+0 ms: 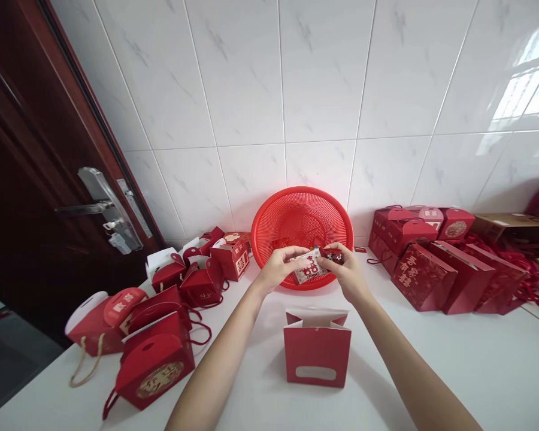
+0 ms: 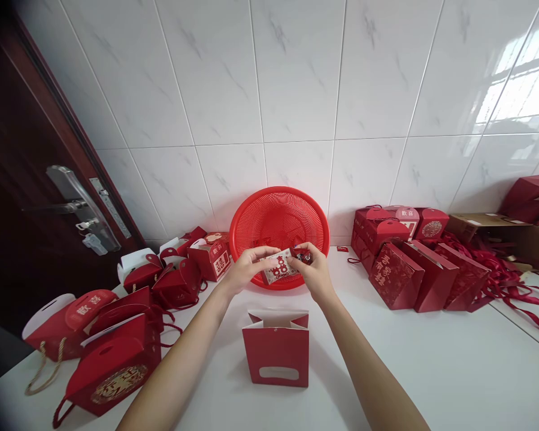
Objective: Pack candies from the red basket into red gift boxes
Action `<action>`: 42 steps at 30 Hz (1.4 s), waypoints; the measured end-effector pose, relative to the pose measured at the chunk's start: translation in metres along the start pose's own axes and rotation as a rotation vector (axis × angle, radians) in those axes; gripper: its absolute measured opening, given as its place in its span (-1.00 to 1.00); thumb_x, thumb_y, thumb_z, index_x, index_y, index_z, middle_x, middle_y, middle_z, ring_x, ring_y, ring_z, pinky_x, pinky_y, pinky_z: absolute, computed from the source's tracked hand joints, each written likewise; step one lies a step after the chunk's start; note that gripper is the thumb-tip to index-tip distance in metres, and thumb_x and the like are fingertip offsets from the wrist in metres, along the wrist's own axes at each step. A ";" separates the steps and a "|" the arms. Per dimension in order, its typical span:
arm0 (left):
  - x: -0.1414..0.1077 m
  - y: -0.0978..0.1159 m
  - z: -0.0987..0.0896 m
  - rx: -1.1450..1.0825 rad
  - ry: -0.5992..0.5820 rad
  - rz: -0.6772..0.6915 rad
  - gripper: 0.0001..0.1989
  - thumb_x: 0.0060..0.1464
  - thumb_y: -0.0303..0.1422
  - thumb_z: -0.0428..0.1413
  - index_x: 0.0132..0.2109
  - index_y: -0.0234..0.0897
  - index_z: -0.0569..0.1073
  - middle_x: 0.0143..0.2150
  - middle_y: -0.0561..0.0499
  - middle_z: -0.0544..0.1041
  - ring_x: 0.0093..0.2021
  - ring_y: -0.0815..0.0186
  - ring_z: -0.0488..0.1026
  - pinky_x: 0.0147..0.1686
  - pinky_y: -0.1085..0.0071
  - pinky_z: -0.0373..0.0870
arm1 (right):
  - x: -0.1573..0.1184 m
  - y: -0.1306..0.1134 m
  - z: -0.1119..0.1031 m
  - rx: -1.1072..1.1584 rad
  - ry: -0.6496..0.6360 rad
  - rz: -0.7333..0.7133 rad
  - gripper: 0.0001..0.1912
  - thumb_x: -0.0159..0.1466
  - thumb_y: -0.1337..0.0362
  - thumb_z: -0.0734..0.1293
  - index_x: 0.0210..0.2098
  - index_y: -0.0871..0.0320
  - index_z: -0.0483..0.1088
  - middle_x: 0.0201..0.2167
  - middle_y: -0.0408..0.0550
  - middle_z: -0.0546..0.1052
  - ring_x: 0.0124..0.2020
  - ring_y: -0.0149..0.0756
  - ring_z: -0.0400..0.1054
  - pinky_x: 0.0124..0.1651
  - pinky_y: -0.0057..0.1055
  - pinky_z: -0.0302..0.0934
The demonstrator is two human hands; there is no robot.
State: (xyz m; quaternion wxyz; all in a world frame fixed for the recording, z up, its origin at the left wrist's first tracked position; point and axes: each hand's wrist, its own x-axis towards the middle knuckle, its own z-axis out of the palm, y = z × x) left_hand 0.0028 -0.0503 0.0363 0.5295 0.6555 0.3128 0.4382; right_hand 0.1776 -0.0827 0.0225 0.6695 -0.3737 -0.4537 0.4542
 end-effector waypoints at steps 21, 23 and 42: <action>0.004 0.005 -0.006 -0.224 0.315 0.076 -0.61 -0.15 -0.17 0.38 -0.21 -0.30 0.57 -0.24 -0.05 0.65 -0.21 0.27 0.58 -0.06 0.31 0.47 | -0.006 -0.026 -0.005 -0.094 0.188 -0.247 -0.70 -0.03 0.15 0.57 -0.42 0.08 0.41 -0.54 -0.22 0.42 -0.62 -0.46 0.14 -0.56 -0.45 0.07; 0.003 0.004 0.000 -0.167 0.216 0.055 -0.60 -0.13 -0.15 0.38 -0.18 -0.31 0.58 -0.22 -0.06 0.66 -0.21 0.25 0.58 -0.09 0.31 0.48 | -0.007 -0.026 -0.004 -0.145 0.119 -0.232 -0.71 -0.04 0.15 0.58 -0.44 0.09 0.44 -0.53 -0.20 0.43 -0.60 -0.45 0.14 -0.56 -0.45 0.06; 0.011 -0.013 -0.006 0.084 0.221 0.074 -0.51 0.14 0.00 0.09 -0.02 -0.32 0.57 -0.17 -0.13 0.66 -0.19 0.18 0.61 -0.13 0.29 0.52 | 0.000 -0.003 0.001 0.248 0.044 0.143 -0.68 -0.13 0.20 0.59 -0.45 0.16 0.48 -0.51 -0.12 0.54 -0.49 -0.32 0.38 -0.55 -0.44 0.22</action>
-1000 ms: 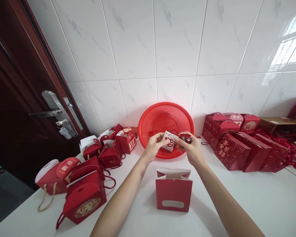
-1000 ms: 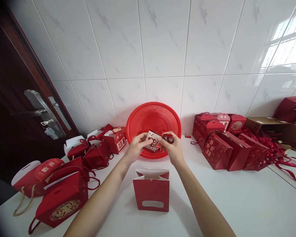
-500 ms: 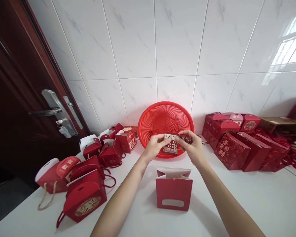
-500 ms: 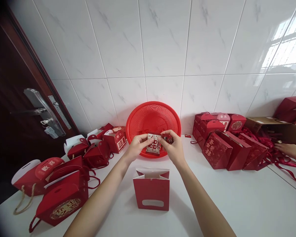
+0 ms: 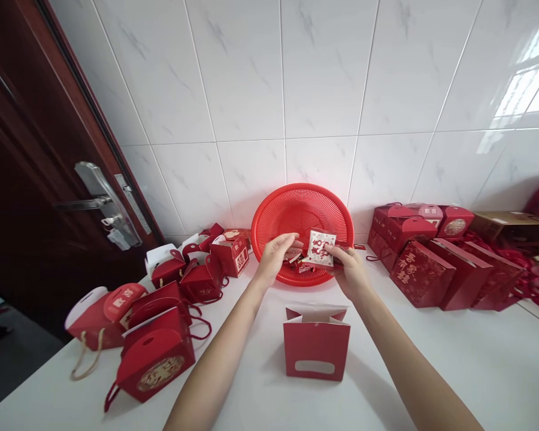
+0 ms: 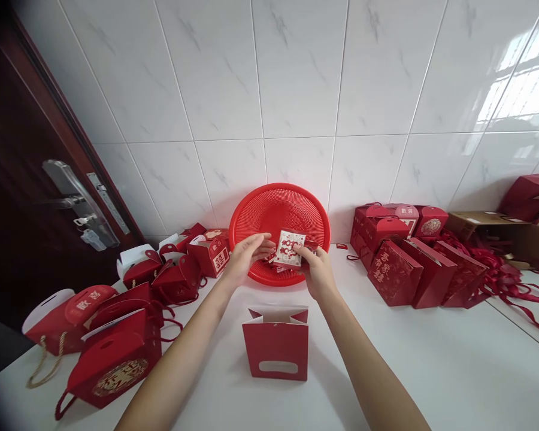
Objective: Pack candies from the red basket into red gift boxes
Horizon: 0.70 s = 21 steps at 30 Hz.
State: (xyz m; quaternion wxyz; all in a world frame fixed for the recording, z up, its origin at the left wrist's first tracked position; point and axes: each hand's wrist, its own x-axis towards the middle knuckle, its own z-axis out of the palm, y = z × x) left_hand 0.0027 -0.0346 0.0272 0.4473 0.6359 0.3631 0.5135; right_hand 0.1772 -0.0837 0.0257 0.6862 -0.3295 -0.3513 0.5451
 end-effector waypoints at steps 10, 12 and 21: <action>0.006 -0.057 -0.018 0.588 -0.080 0.022 -0.80 -0.13 -0.50 0.16 -0.35 -0.23 0.66 -0.32 -0.07 0.69 -0.25 0.08 0.60 -0.12 0.25 0.47 | 0.008 -0.007 -0.006 0.167 0.139 0.028 -0.74 -0.13 0.31 0.57 -0.45 0.16 0.51 -0.46 -0.09 0.61 -0.47 -0.25 0.46 -0.58 -0.43 0.26; 0.006 -0.065 -0.013 0.647 -0.114 0.031 -0.66 -0.16 -0.53 0.17 -0.19 -0.23 0.67 -0.21 -0.09 0.69 -0.16 0.06 0.60 -0.06 0.25 0.46 | 0.007 -0.009 -0.006 0.184 0.135 0.020 -0.76 -0.11 0.33 0.56 -0.43 0.15 0.51 -0.43 -0.08 0.62 -0.45 -0.25 0.46 -0.56 -0.43 0.28; -0.001 -0.090 0.003 0.818 -0.068 0.083 -0.45 -0.01 -0.33 0.26 0.17 -0.29 0.49 0.07 -0.24 0.55 0.11 -0.04 0.48 0.12 0.08 0.38 | 0.005 -0.020 -0.006 0.267 0.204 0.040 -0.79 -0.11 0.39 0.53 -0.47 0.17 0.48 -0.46 -0.12 0.61 -0.45 -0.33 0.46 -0.48 -0.49 0.39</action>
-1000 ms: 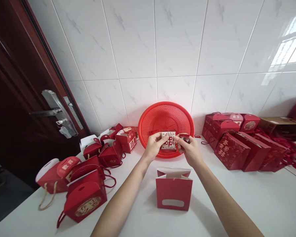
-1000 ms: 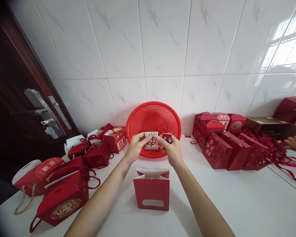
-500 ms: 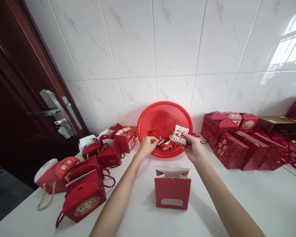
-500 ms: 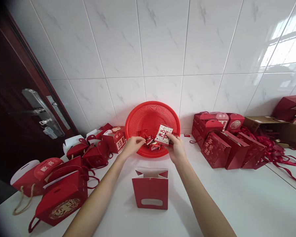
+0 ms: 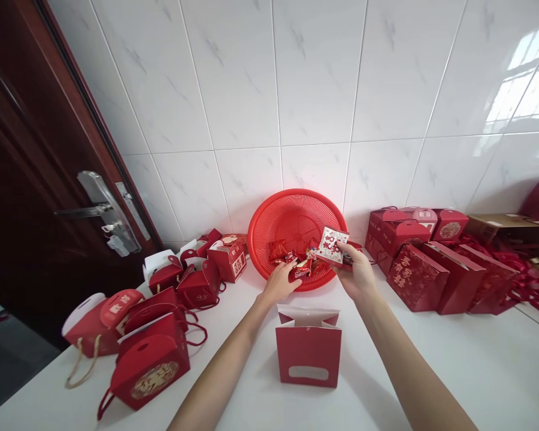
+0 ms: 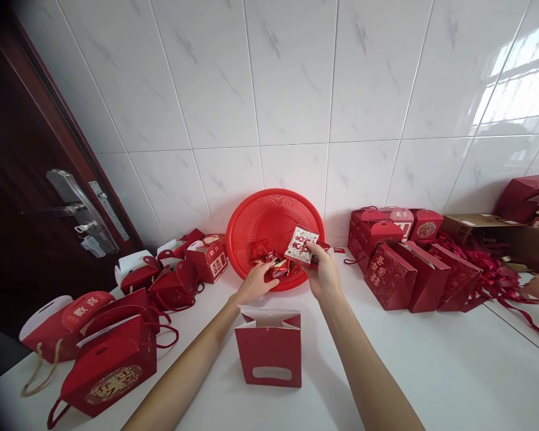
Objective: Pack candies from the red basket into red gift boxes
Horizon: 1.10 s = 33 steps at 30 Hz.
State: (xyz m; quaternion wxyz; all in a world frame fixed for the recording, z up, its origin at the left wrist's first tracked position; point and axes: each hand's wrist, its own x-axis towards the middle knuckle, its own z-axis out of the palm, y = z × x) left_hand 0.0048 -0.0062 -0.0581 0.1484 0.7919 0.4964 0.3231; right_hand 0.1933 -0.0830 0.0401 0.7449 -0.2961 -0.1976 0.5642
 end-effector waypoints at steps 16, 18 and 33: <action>0.041 0.000 -0.027 -0.047 0.401 0.077 -0.72 0.27 -0.34 0.07 0.05 -0.24 0.56 -0.13 -0.08 0.57 -0.14 0.21 0.53 -0.06 0.29 0.45 | 0.002 -0.019 0.000 0.067 0.074 0.012 -0.88 -0.02 0.49 0.46 -0.46 0.23 0.50 -0.47 -0.09 0.63 -0.49 -0.38 0.47 -0.41 -0.50 0.47; 0.061 0.000 -0.033 -0.035 0.417 0.070 -0.69 0.22 -0.42 0.09 0.08 -0.26 0.55 -0.06 -0.13 0.55 -0.08 0.17 0.53 0.00 0.25 0.45 | 0.003 -0.019 0.000 0.070 0.078 0.014 -0.90 -0.01 0.49 0.45 -0.47 0.24 0.50 -0.48 -0.09 0.62 -0.50 -0.40 0.46 -0.45 -0.53 0.45; 0.000 -0.027 -0.023 0.034 0.237 0.139 -0.70 0.12 -0.47 0.07 0.01 -0.24 0.49 0.01 -0.10 0.46 -0.18 0.27 0.55 -0.04 0.23 0.52 | 0.000 -0.020 0.001 0.076 0.062 0.023 -0.93 0.02 0.49 0.43 -0.47 0.27 0.50 -0.50 -0.07 0.61 -0.49 -0.37 0.48 -0.47 -0.51 0.45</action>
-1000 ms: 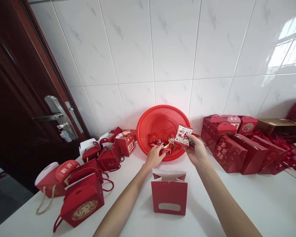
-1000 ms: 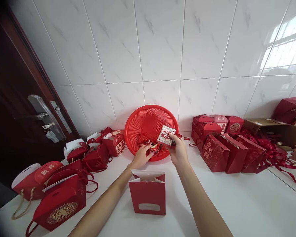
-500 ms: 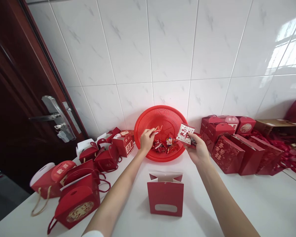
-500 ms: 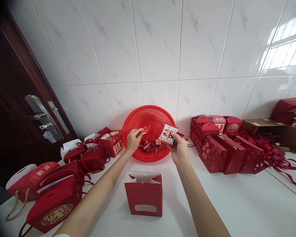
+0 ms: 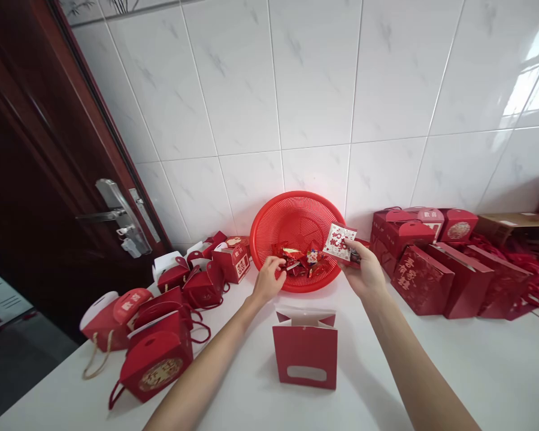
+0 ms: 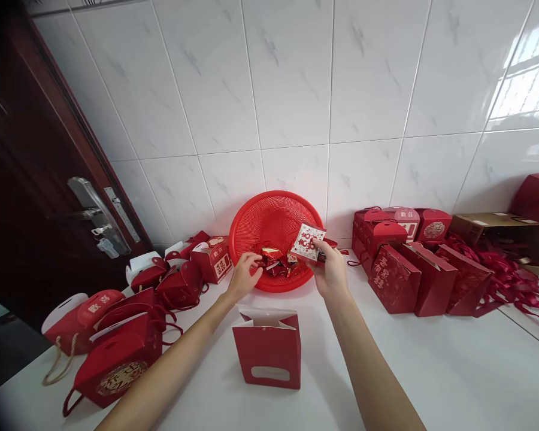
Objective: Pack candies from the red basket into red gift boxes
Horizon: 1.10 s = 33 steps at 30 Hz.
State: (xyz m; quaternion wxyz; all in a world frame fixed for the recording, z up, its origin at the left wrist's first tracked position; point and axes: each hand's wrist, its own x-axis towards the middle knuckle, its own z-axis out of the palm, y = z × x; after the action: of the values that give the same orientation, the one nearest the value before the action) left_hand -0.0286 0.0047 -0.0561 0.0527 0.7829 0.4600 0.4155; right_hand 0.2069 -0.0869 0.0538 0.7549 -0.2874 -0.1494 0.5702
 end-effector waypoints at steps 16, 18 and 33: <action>-0.033 0.023 0.004 0.052 -0.297 0.118 -0.77 0.17 -0.34 0.06 -0.22 -0.22 0.62 -0.21 -0.10 0.64 -0.17 0.16 0.48 0.02 0.19 0.31 | -0.001 -0.001 -0.002 -0.014 -0.027 -0.011 -0.85 -0.03 0.49 0.46 -0.44 0.22 0.50 -0.50 -0.12 0.61 -0.51 -0.37 0.48 -0.54 -0.56 0.37; -0.033 0.032 -0.007 0.034 -0.324 0.108 -0.70 0.23 -0.30 -0.01 -0.32 -0.23 0.59 -0.29 -0.08 0.61 -0.24 0.20 0.45 -0.08 0.26 0.31 | 0.000 0.001 -0.002 -0.018 -0.012 -0.005 -0.86 -0.02 0.50 0.46 -0.45 0.21 0.49 -0.51 -0.13 0.61 -0.51 -0.38 0.47 -0.52 -0.55 0.39; 0.021 0.051 -0.041 0.011 -0.677 0.006 -0.80 -0.18 -0.50 0.13 -0.36 -0.17 0.58 -0.41 0.08 0.56 -0.46 0.28 0.44 -0.43 0.46 0.27 | 0.000 0.022 -0.003 -0.074 -0.053 0.079 -0.85 -0.06 0.46 0.49 -0.47 0.23 0.51 -0.51 -0.11 0.60 -0.53 -0.38 0.46 -0.50 -0.53 0.40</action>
State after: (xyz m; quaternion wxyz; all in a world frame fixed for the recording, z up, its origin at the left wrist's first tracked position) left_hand -0.0183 -0.0202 0.0071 0.1970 0.8780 0.4164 0.1298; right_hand 0.1911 -0.0837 0.0384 0.7165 -0.3059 -0.1788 0.6009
